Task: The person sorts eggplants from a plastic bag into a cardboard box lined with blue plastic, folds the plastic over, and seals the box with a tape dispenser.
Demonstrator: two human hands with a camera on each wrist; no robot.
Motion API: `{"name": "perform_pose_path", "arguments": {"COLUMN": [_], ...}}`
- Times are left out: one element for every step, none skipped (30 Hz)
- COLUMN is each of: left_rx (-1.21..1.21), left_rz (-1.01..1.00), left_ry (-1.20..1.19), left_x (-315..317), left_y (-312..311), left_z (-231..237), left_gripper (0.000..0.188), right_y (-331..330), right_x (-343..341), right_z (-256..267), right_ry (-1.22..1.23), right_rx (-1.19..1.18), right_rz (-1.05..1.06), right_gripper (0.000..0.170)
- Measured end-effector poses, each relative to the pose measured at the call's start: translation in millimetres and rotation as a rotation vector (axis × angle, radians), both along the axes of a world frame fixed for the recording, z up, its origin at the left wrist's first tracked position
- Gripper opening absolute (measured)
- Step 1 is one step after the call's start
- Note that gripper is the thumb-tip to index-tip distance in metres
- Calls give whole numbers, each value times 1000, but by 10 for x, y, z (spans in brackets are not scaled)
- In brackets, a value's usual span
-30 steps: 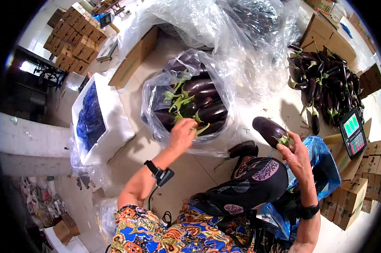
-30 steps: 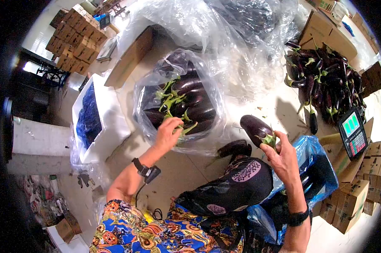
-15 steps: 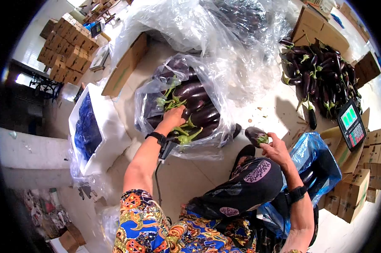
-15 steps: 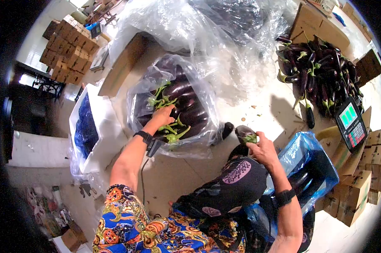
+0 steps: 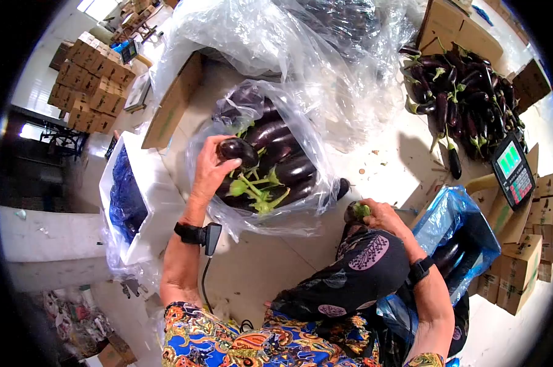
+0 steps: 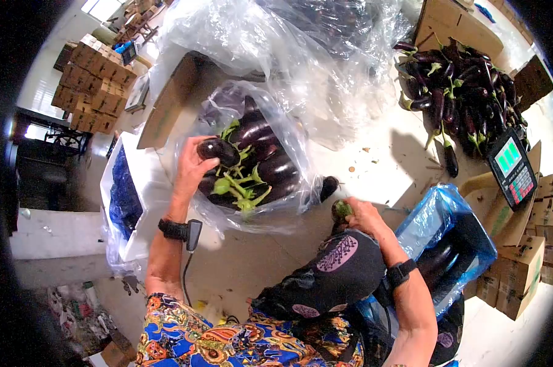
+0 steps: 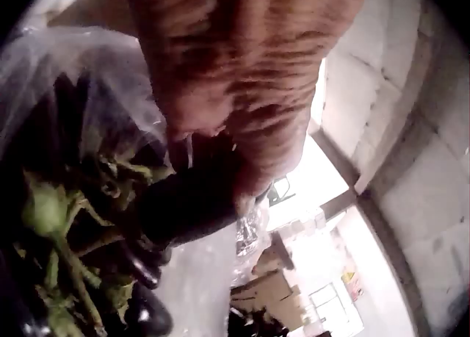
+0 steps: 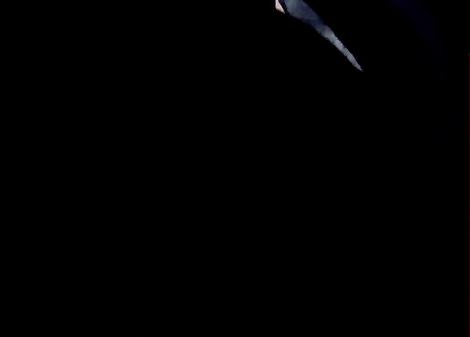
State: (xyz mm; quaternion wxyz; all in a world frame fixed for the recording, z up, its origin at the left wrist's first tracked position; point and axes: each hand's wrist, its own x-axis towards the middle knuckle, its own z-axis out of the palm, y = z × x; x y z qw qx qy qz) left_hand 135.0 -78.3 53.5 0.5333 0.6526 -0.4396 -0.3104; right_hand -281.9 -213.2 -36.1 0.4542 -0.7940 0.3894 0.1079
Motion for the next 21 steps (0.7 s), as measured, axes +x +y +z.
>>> {"name": "perform_pose_path", "arguments": {"left_rx": [-43, -85, -112, -141, -168, -186, -191, -198, -203, -189, -195, -200, -204, -251, -299, -346, -343, -338, -336, -338, -370], "left_rz": [17, 28, 32, 36, 44, 1, -19, -41, -61, -63, -69, -78, -91, -76, -61, -45, -1, 45, 90, -9, -37], "left_ry": [67, 135, 188, 245, 302, 320, 324, 328, 333, 272, 240, 209, 182, 77, -27, -133, -197, -265, -339, 29, 192], "left_x": [-7, -8, 1, 3, -3, -54, -96, -133, -166, -191, -229, -274, -351, -470, -642, -751, -793, -817, -818, -673, -641], "left_y": [12, -1, -20, -39, -43, -63, -83, -109, -131, -155, -151, -157, -183, -175, -159, -157, -170, -170, -173, -288, -409], "left_z": [94, 174, 221, 243, 275, 347, 376, 396, 413, 425, 446, 477, 532, 609, 758, 885, 979, 1073, 1137, 1065, 1002], "left_gripper": [53, 54, 56, 58, 59, 60, 60, 61, 61, 61, 61, 62, 62, 62, 63, 63, 63, 64, 65, 63, 59], "right_y": [-11, -19, -17, -24, -8, 29, 56, 76, 50, 12, -12, -15, -6, 11, 12, 3, -3, 3, 4, 8, 17], "right_x": [40, 44, 38, 22, 15, 85, 144, 172, 163, 140, 117, 87, 81, 71, 66, 52, 42, 47, 60, 80, 111], "right_z": [41, 17, 23, 30, 36, 192, 327, 401, 367, 285, 230, 232, 304, 398, 447, 428, 425, 437, 463, 512, 581], "right_ry": [19, -43, -100, -155, -224, -294, -365, -376, -354, -331, -308, -338, -327, -314, -302, -276, -282, -291, -305, -346, -388], "right_rx": [23, 144, 267, 387, 441, 494, 545, 489, 411, 334, 261, 268, 290, 313, 334, 286, 289, 293, 295, 329, 360], "right_rz": [4, -7, -18, -29, -77, -124, -170, -202, -220, -235, -247, -276, -308, -342, -376, -353, -348, -340, -330, -330, -333], "right_gripper": [56, 58, 59, 61, 60, 59, 58, 52, 51, 50, 50, 48, 48, 48, 47, 47, 48, 48, 48, 48, 49]}}
